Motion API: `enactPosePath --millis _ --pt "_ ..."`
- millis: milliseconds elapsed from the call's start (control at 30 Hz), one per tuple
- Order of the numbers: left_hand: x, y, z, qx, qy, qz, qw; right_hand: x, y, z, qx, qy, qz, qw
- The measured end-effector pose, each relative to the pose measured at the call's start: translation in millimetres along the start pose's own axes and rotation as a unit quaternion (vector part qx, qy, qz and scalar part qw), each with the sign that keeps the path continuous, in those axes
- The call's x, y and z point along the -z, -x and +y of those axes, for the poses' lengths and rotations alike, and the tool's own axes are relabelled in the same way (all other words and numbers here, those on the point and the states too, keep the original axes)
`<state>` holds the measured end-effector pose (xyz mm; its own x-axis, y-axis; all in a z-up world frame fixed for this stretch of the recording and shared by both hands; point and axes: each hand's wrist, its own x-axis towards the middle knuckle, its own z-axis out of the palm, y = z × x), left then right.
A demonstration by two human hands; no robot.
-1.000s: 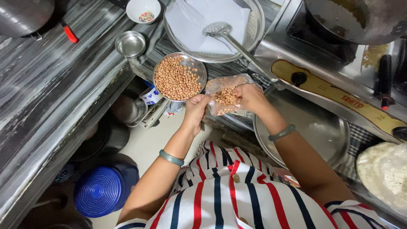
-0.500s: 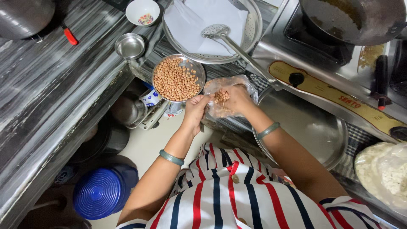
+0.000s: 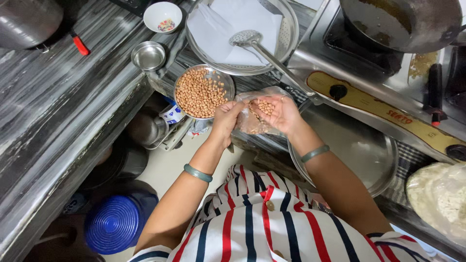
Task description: The person transfers peanuts from a plastic bag into a metal bowl, repeatedly scooping and pouring them. The person occasionally picks up individual peanuts and places them back into the bowl.
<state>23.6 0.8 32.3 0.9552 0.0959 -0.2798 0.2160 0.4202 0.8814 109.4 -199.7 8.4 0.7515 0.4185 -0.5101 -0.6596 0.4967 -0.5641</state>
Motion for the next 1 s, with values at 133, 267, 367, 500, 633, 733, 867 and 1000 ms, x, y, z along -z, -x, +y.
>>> enactPosePath --millis 133,267,367,500,633,733,867,1000 --pt "1.9 -2.6 -1.3 -0.003 0.018 -0.014 1.000 -8.7 17.2 3.6 0.007 0.005 0.001 1.000" --pt "2.9 -4.1 0.0 0.015 0.033 -0.009 0.999 -3.4 17.6 6.6 0.007 0.008 -0.012 1.000" --pt "4.4 -2.8 -1.0 0.010 0.035 -0.013 0.999 2.2 14.5 7.2 0.013 0.020 -0.011 1.000" --pt "4.3 -3.2 -0.2 0.017 0.040 -0.012 0.999 4.9 13.3 9.1 0.050 0.017 -0.028 0.998" --pt "6.3 -5.7 -1.9 0.025 0.030 -0.001 0.999 1.8 14.6 8.2 0.034 -0.016 -0.026 0.999" --pt "9.9 -13.3 -9.7 0.022 0.022 0.006 0.999 -2.3 19.9 7.7 0.027 -0.042 -0.025 0.998" --pt "16.6 -20.7 -21.4 0.005 0.027 0.018 0.999 -16.4 38.8 3.9 0.030 -0.051 -0.035 0.998" --pt "19.1 -16.8 -33.9 0.008 -0.017 0.033 0.999 -43.8 57.5 -4.9 0.014 -0.093 -0.082 0.992"
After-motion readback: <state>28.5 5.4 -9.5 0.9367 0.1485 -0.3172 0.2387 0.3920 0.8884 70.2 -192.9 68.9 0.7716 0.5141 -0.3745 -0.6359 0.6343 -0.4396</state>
